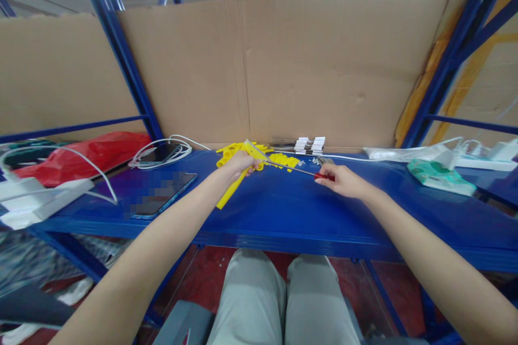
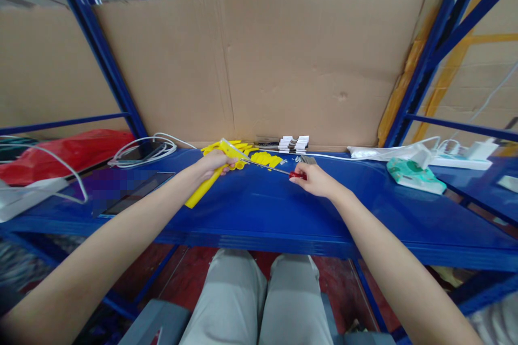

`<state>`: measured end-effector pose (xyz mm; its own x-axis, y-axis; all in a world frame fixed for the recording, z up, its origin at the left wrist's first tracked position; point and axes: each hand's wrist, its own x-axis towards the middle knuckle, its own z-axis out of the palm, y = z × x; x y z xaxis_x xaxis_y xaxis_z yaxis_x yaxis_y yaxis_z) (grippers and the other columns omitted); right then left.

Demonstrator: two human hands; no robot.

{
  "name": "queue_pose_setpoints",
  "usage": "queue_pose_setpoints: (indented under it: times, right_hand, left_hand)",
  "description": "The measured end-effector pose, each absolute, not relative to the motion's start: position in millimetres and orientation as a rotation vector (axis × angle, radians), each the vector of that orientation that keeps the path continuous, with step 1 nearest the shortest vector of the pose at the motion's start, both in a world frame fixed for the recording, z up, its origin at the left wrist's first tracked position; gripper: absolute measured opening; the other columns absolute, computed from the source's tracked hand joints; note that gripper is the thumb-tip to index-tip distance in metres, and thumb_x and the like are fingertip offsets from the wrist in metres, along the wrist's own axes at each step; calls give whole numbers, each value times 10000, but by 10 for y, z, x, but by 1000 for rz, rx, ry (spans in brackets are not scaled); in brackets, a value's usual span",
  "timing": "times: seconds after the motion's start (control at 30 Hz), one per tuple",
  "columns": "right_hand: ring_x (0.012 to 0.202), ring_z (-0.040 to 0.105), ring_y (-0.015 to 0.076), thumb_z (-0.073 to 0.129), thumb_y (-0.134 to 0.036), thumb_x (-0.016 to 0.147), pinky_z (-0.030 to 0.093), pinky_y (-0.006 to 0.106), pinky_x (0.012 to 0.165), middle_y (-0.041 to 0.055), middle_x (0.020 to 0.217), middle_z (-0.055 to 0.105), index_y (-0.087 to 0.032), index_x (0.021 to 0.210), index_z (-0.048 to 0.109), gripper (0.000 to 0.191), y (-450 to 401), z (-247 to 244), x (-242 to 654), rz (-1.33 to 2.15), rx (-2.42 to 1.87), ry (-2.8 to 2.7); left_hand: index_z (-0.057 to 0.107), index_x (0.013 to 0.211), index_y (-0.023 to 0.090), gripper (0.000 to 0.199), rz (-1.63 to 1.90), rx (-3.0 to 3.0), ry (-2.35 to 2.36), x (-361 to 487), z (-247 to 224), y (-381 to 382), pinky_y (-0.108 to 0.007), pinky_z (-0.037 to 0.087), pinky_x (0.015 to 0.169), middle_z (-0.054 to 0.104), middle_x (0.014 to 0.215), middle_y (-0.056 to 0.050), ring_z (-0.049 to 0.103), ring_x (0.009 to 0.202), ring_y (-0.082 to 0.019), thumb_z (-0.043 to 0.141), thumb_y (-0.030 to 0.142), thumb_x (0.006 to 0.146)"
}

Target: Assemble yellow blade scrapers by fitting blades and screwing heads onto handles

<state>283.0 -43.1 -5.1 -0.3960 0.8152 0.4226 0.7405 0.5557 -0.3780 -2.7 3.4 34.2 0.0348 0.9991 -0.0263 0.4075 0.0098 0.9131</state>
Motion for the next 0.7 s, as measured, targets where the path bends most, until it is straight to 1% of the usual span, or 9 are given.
queue_pose_setpoints:
  times: [0.13, 0.3, 0.4, 0.5, 0.6, 0.7]
  right_hand:
    - [551, 494, 146, 523, -375, 819, 359, 263, 541, 17, 631, 578, -214, 709, 485, 199, -437, -44, 2835, 133, -1242, -2233]
    - [554, 509, 153, 526, -349, 826, 364, 267, 547, 26, 640, 595, -214, 708, 489, 183, -449, -32, 2828, 63, -1247, -2235]
    - [566, 525, 163, 518, -343, 832, 370, 275, 558, 38, 652, 609, -213, 705, 493, 184, -470, -20, 2809, 46, -1294, -2242]
    - [613, 560, 184, 493, -342, 855, 376, 284, 579, 63, 700, 642, -209, 731, 528, 185, -504, 5, 2783, 13, -1389, -2259]
    - [685, 596, 201, 454, -336, 884, 387, 290, 610, 86, 781, 678, -205, 789, 578, 203, -530, 30, 2773, -40, -1455, -2271]
    - [665, 593, 193, 431, -340, 894, 395, 291, 617, 85, 758, 678, -198, 777, 580, 237, -521, 19, 2790, -13, -1414, -2289]
  left_hand:
    - [463, 600, 163, 294, 951, 1480, 1488, 11, 371, -3, -215, 239, 393, 450, 431, 53, 337, 335, -40, 492, 37, 864]
    - [489, 640, 154, 251, 965, 1444, 1519, 63, 405, -33, -215, 261, 405, 471, 445, 50, 350, 344, -46, 488, 17, 850]
    - [506, 626, 148, 248, 963, 1501, 1556, 72, 392, -34, -220, 279, 413, 467, 437, 45, 362, 347, -51, 499, 21, 839]
    - [509, 591, 146, 259, 961, 1623, 1633, 77, 364, -27, -219, 287, 414, 450, 411, 43, 386, 348, -60, 544, 58, 831]
    - [535, 611, 144, 227, 956, 1723, 1727, 104, 343, -22, -212, 305, 419, 449, 402, 49, 412, 347, -69, 579, 118, 832]
    - [577, 663, 134, 180, 959, 1775, 1787, 151, 328, -24, -208, 330, 428, 457, 401, 53, 437, 349, -83, 578, 157, 842]
